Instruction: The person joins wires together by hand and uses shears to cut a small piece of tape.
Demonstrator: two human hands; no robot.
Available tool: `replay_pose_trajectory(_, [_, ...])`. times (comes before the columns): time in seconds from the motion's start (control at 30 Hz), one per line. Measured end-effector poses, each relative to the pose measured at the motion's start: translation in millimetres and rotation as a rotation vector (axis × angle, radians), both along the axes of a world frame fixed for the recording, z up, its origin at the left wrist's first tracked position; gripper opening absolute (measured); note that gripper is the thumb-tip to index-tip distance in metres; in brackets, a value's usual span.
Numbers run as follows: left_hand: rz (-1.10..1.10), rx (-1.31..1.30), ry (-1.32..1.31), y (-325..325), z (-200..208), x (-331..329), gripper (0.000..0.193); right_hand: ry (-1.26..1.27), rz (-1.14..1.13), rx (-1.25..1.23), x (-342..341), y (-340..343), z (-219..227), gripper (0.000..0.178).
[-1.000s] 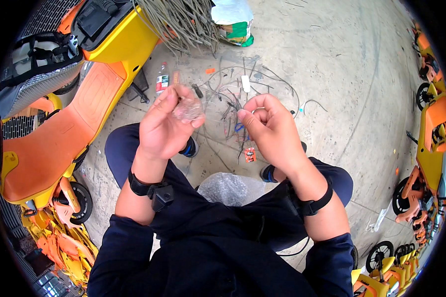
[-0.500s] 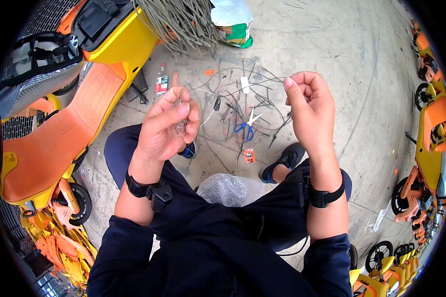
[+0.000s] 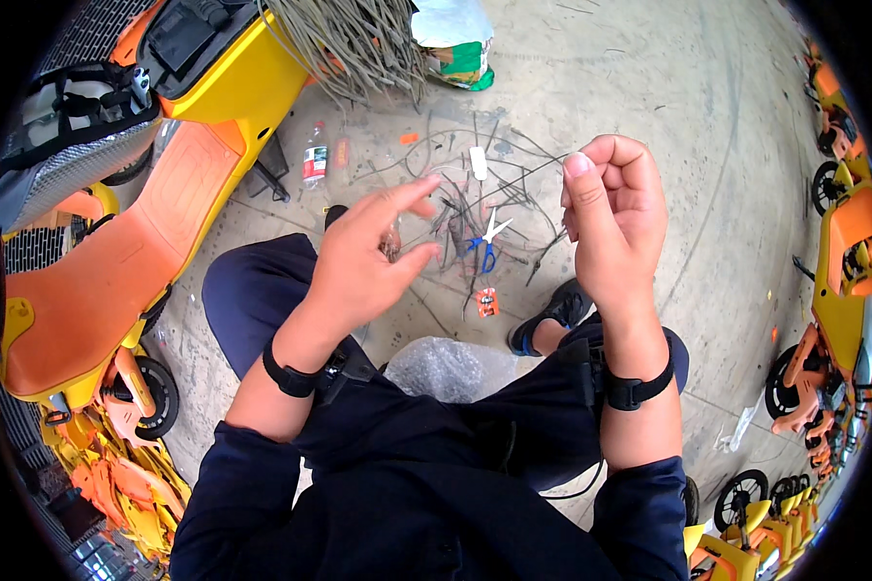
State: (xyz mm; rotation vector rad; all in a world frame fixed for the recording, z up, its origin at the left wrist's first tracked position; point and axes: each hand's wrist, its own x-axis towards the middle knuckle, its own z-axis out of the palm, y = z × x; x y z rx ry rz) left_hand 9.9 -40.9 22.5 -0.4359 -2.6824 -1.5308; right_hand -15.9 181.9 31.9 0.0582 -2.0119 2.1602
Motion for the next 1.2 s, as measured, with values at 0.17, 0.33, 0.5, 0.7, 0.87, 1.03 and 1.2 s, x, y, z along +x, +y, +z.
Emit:
replay_pose_trajectory(0.17, [-0.047, 0.073, 0.026, -1.4, -8.0, 0.9, 0.028, 0.020, 0.001, 0.031, -0.9, 1.7, 1.5, 0.015])
replay_pose_trajectory(0.33, [-0.035, 0.459, -0.352, -3.9, -3.6, -3.9, 0.017, 0.014, 0.001, 0.044, -2.4, 5.0, -0.4, 0.013])
replay_pose_trajectory(0.5, [0.081, 0.655, -0.404, -3.9, -6.1, -5.3, 0.021, -0.124, 0.144, 0.095, -1.2, 1.3, -8.8, 0.011])
replay_pose_trajectory(0.7, [0.050, 0.543, -0.287, 1.3, -6.4, -0.9, 0.019, -0.414, 0.558, -0.104, 21.3, -38.1, -2.0, 0.018])
replay_pose_trajectory(0.87, [0.113, 0.681, -0.360, 12.6, -7.4, -1.5, 0.024, -0.515, 0.666, -0.101, 31.8, -57.6, -22.7, 0.021])
replay_pose_trajectory(1.03, [0.063, 0.838, -0.685, 2.2, -6.5, -4.6, 0.029, -0.349, 0.387, 0.182, 32.7, -59.9, -19.5, 0.022])
replay_pose_trajectory(1.2, [0.079, 0.860, -0.722, 5.4, 7.6, 1.4, 0.034, -0.238, 0.501, 0.148, 28.1, -50.4, -10.9, 0.017])
